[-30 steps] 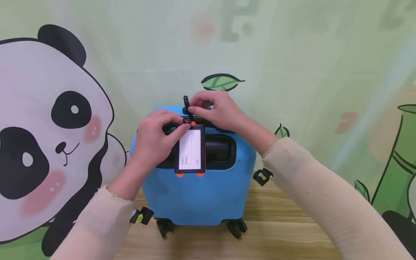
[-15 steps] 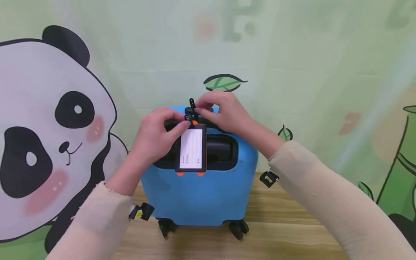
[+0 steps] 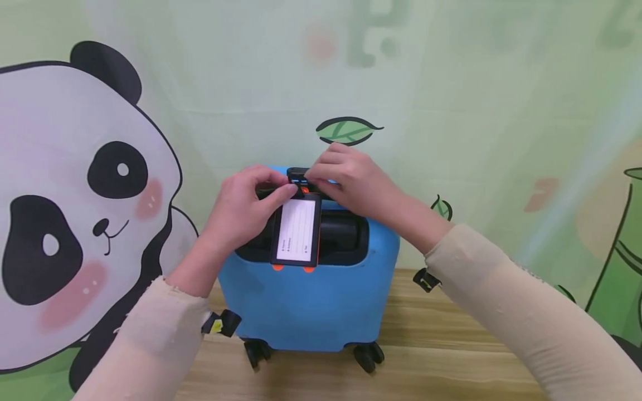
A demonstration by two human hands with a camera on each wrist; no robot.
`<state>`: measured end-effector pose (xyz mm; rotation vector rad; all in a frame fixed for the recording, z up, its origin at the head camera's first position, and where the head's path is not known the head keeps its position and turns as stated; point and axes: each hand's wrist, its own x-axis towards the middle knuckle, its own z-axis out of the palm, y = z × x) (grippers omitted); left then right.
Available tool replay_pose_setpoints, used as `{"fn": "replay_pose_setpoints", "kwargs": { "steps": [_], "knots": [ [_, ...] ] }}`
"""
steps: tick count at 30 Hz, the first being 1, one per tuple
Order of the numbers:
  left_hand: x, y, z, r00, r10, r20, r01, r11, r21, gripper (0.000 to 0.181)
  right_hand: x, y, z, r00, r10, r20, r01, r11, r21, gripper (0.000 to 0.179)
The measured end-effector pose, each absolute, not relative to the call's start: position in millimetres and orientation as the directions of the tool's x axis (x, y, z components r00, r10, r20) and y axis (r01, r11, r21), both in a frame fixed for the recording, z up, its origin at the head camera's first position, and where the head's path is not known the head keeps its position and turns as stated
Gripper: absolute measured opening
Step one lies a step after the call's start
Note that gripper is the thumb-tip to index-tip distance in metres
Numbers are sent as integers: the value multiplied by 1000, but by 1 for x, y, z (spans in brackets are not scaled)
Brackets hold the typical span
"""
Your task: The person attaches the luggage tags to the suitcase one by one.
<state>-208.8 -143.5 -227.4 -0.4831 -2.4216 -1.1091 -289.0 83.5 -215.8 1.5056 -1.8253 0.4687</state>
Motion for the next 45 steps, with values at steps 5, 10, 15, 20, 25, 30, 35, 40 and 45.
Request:
{"fn": "replay_pose_setpoints", "kwargs": {
  "steps": [5,10,15,20,25,30,35,40,45],
  "knots": [
    [-210,-145,-227,-858,150,491,475,594,650,21,-287,85,-217,-22,-716,698,-941,250,227,10],
    [-212,-147,-225,-873,169,457,461,588,665,22,-287,86,-215,3,-738,675,-911,277,307,9],
    [-212,-148,-222,-887,181,425,445,585,678,23,-285,85,-213,37,-759,650,-870,295,395,8],
    [-211,-148,-221,-897,185,401,428,587,687,23,-284,83,-212,71,-769,635,-834,304,461,8],
    [-211,-147,-219,-902,193,386,423,579,697,23,-284,83,-213,98,-754,650,-821,308,481,11],
    [-210,-146,-217,-903,199,382,423,572,702,23,-282,84,-214,73,-724,685,-865,296,406,9],
    [-210,-145,-217,-900,203,386,429,574,698,22,-280,87,-216,24,-701,713,-908,283,309,9],
    [-210,-144,-217,-900,205,386,429,576,695,22,-279,89,-217,12,-704,710,-911,285,297,9],
    [-210,-144,-217,-900,210,381,429,578,695,22,-277,88,-219,6,-700,714,-918,280,282,8]
  ]
}}
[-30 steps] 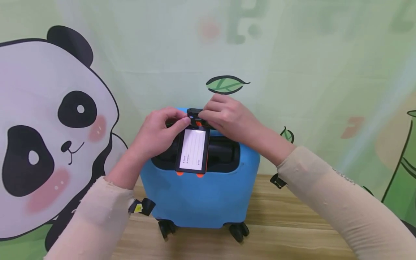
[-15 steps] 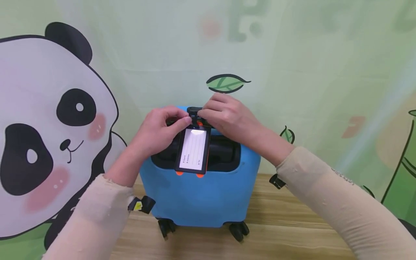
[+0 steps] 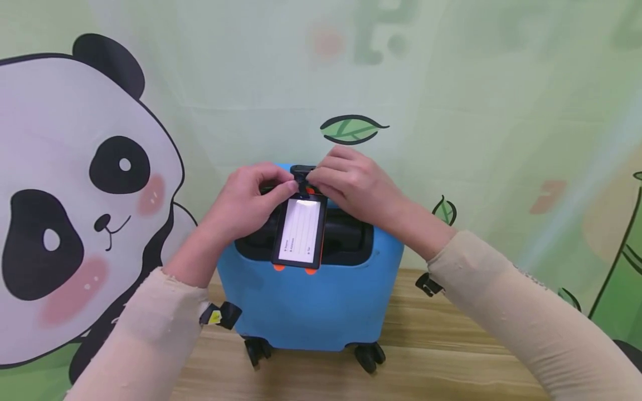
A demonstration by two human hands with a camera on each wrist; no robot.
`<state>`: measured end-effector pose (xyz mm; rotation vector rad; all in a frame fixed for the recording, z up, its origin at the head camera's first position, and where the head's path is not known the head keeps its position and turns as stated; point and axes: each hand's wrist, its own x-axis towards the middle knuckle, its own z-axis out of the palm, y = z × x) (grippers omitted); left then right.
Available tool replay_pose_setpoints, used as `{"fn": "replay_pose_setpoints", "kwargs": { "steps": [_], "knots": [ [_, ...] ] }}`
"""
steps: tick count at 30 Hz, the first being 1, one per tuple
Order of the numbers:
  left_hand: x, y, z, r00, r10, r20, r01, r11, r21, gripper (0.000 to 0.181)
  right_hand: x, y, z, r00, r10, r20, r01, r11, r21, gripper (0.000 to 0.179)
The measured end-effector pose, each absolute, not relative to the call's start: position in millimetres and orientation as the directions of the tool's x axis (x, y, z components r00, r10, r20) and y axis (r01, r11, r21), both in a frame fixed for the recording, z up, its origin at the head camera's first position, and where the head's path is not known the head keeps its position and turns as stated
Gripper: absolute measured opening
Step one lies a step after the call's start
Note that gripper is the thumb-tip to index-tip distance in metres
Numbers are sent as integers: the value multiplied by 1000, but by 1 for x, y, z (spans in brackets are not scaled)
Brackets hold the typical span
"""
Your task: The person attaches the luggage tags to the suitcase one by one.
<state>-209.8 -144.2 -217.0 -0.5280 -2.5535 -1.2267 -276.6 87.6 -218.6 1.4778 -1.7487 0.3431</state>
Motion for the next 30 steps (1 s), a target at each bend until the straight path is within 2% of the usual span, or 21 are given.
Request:
{"fn": "replay_pose_setpoints", "kwargs": {
  "steps": [3,10,15,19,23,30],
  "knots": [
    [-210,-145,-217,-901,209,379,427,570,702,21,-276,86,-219,-25,-692,721,-927,287,243,9],
    [-212,-149,-218,-899,226,375,436,535,723,20,-280,85,-219,-153,-678,719,-948,306,87,13],
    [-212,-153,-219,-901,233,365,433,508,745,19,-285,85,-217,-203,-698,687,-948,315,40,13],
    [-213,-153,-219,-906,228,358,424,500,755,20,-287,83,-216,-188,-715,673,-949,310,65,8],
    [-213,-152,-218,-911,217,351,412,518,749,20,-287,84,-218,-140,-711,689,-945,304,121,5],
    [-212,-147,-214,-922,208,328,387,565,729,19,-285,88,-218,-92,-718,690,-937,297,184,5]
  ]
}}
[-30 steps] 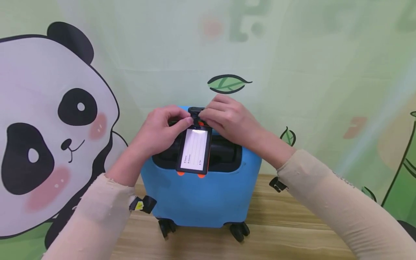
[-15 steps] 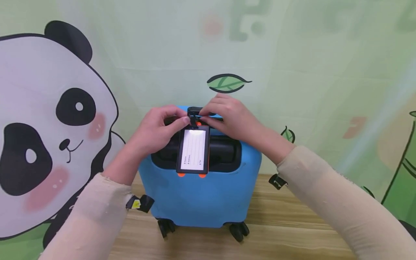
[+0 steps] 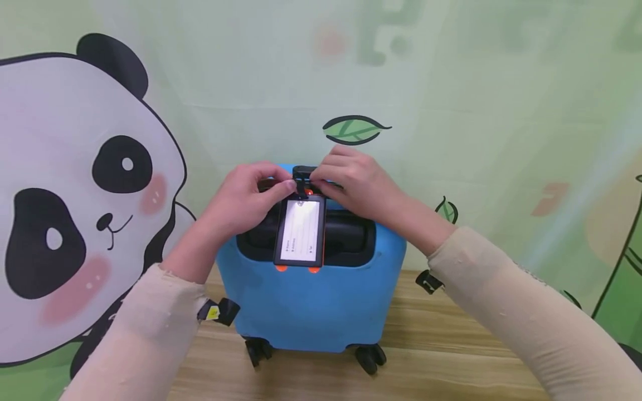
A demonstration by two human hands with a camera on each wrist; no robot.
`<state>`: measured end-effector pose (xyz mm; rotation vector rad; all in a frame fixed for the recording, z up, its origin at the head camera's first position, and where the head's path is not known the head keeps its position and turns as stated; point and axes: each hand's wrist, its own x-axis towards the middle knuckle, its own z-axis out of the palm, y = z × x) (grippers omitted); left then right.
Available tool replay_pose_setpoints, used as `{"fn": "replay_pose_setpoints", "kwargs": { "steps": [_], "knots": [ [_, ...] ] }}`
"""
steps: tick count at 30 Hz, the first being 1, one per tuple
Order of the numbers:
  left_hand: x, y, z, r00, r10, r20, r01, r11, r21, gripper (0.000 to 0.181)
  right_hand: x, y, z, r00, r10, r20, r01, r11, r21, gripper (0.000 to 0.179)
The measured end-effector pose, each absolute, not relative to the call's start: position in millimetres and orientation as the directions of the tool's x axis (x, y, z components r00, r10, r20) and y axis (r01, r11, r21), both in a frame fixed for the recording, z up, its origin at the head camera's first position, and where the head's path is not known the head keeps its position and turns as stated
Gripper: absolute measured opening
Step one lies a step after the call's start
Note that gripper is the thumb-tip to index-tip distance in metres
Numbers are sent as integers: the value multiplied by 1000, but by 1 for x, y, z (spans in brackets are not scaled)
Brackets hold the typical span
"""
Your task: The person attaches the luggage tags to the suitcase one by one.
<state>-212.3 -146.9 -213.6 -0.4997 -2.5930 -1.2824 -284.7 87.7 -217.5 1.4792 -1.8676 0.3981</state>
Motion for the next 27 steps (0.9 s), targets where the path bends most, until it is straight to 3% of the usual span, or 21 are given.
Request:
{"fn": "replay_pose_setpoints", "kwargs": {
  "steps": [8,16,27],
  "knots": [
    [-213,-145,-213,-922,202,332,384,604,698,20,-284,87,-217,-99,-719,688,-933,307,187,9],
    [-214,-143,-213,-912,212,352,405,611,680,20,-276,94,-214,-185,-678,711,-941,331,71,16],
    [-214,-140,-214,-889,208,408,443,619,649,19,-264,87,-208,-149,-642,752,-969,248,19,14]
  ]
}}
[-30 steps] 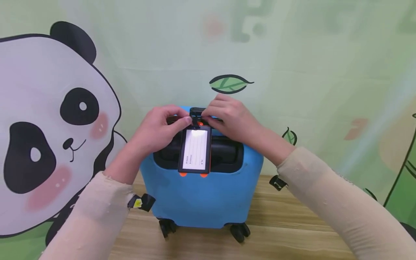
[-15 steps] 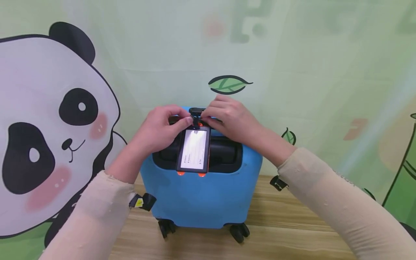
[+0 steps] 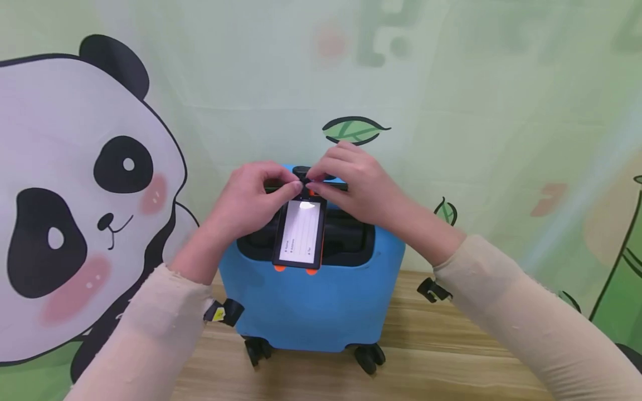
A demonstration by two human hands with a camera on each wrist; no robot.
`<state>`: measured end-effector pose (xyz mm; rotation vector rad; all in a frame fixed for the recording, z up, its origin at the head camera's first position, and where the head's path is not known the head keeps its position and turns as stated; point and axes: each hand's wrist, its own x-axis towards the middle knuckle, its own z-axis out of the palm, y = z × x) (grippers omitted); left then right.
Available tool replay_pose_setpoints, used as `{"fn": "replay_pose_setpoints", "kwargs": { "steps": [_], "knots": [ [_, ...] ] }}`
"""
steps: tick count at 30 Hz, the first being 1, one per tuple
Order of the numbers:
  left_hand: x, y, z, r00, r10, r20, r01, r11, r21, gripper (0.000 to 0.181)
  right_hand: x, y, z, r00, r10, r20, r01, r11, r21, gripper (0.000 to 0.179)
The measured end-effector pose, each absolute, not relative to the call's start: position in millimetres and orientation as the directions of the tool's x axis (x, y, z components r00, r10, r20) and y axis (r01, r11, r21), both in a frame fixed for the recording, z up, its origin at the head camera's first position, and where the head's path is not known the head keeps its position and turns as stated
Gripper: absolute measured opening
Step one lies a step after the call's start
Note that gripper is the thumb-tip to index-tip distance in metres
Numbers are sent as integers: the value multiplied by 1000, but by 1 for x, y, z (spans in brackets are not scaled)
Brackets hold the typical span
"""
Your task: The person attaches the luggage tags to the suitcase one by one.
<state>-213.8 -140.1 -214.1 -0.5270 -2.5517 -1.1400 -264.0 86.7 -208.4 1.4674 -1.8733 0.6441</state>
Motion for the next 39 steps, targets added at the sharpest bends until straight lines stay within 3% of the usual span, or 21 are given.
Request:
{"fn": "replay_pose_setpoints", "kwargs": {
  "steps": [24,39],
  "knots": [
    [-208,-127,-208,-924,121,363,337,706,623,19,-257,85,-204,-139,-588,797,-980,200,-23,8],
    [-205,-126,-214,-923,77,378,322,692,646,22,-257,86,-204,-347,-545,763,-937,230,-262,8]
  ]
}}
